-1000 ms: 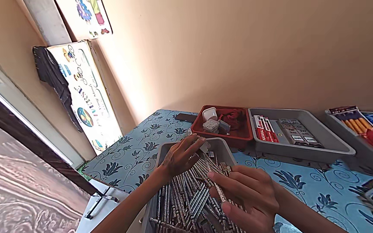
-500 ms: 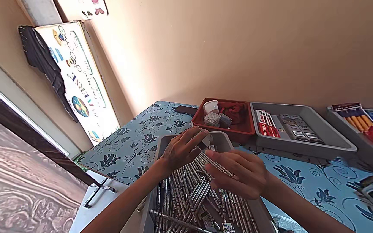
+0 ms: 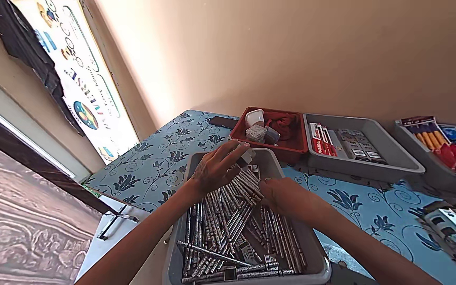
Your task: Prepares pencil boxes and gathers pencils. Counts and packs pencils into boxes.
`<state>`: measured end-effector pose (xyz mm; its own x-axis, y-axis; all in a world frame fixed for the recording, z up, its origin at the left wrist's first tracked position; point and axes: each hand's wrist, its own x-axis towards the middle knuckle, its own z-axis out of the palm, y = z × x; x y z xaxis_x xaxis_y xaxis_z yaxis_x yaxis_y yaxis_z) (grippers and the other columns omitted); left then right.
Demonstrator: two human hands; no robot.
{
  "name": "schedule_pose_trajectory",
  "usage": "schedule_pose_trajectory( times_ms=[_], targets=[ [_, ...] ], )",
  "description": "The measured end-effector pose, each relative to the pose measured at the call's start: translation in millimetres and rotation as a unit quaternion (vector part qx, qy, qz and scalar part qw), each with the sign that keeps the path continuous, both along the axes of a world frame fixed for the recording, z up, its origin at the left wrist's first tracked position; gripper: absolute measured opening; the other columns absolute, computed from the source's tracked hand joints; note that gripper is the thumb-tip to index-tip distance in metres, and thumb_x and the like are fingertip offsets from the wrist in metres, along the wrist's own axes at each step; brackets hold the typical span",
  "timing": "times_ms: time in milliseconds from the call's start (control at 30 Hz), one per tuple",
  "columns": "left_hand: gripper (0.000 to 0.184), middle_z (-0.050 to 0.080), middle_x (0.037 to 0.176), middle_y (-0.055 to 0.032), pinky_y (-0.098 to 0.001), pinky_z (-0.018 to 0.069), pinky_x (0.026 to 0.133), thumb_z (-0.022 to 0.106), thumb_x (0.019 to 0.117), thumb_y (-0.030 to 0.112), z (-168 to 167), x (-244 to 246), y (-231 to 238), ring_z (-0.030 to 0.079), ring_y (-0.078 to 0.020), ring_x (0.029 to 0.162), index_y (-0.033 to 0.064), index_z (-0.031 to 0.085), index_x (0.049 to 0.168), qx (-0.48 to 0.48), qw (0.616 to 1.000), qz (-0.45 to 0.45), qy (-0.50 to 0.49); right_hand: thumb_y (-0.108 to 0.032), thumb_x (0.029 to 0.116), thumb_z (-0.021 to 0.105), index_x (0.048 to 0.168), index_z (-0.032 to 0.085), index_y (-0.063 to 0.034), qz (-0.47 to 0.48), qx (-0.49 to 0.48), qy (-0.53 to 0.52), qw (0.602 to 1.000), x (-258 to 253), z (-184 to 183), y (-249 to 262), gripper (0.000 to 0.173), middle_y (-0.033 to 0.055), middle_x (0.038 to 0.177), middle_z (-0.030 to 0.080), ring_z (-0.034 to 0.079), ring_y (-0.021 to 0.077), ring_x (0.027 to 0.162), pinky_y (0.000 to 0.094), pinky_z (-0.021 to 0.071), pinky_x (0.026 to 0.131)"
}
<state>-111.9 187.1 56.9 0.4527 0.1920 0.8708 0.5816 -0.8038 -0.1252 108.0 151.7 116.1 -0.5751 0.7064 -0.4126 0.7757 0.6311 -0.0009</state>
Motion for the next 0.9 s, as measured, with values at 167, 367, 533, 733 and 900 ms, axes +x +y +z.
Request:
schedule_pose_trajectory(
  times_ms=[167,367,533,733,900],
  targets=[
    [0.047,0.063,0.125,-0.0265,-0.0331,0.0565,0.09,0.07,0.09,0.01,1,-1,-3,0.068,-0.0289,0.109,-0.0055,0.058,0.133,-0.015,1.0,0.017,-0.011,-0.012,0.1045,0.054,0.117,0.066,0.0019,-0.014,0.072,0.074,0.994,14,15,-7,0.023,0.0214,0.103,0.069,0.067,0.0401,0.099,0.0572,0.05,0.084],
    [0.051,0.062,0.126,-0.0251,-0.029,0.0567,0.085,0.074,0.0896,0.009,-1,-3,-2,0.068,-0.0246,0.103,-0.0056,0.056,0.135,-0.021,0.998,0.027,-0.052,-0.028,0.0928,0.064,0.093,0.071,-0.0162,0.108,0.328,0.385,0.856,45,43,-32,0.014,-0.008,0.073,0.062,0.055,0.0005,0.06,0.0182,0.0447,0.051],
    [0.052,0.063,0.124,-0.0259,-0.0317,0.0569,0.086,0.075,0.0851,0.01,-2,-2,0,0.068,-0.0269,0.105,-0.0054,0.059,0.133,-0.006,0.999,0.016,-0.037,-0.024,0.1017,0.063,0.098,0.066,-0.0082,0.207,0.389,0.561,0.7,46,55,-56,0.016,-0.005,0.083,0.065,0.06,-0.0078,0.077,0.0067,0.0488,0.068],
    [0.041,0.065,0.124,-0.0255,-0.0315,0.0553,0.093,0.071,0.091,0.012,-4,-2,3,0.068,-0.0269,0.111,-0.0057,0.061,0.126,0.001,0.999,0.012,-0.04,-0.015,0.1044,0.059,0.102,0.059,-0.0045,0.368,0.483,0.466,0.644,32,30,-54,0.011,0.0074,0.075,0.055,0.053,0.0193,0.064,0.028,0.0468,0.062],
    [0.046,0.064,0.127,-0.0254,-0.0329,0.0564,0.092,0.072,0.0919,0.014,-7,-5,6,0.068,-0.0273,0.113,-0.0037,0.058,0.132,-0.003,0.998,0.018,-0.054,-0.023,0.1056,0.057,0.096,0.054,-0.0084,0.406,0.467,0.476,0.625,30,24,-57,0.017,0.0048,0.072,0.047,0.046,0.0189,0.062,0.0284,0.0436,0.062]
  ],
)
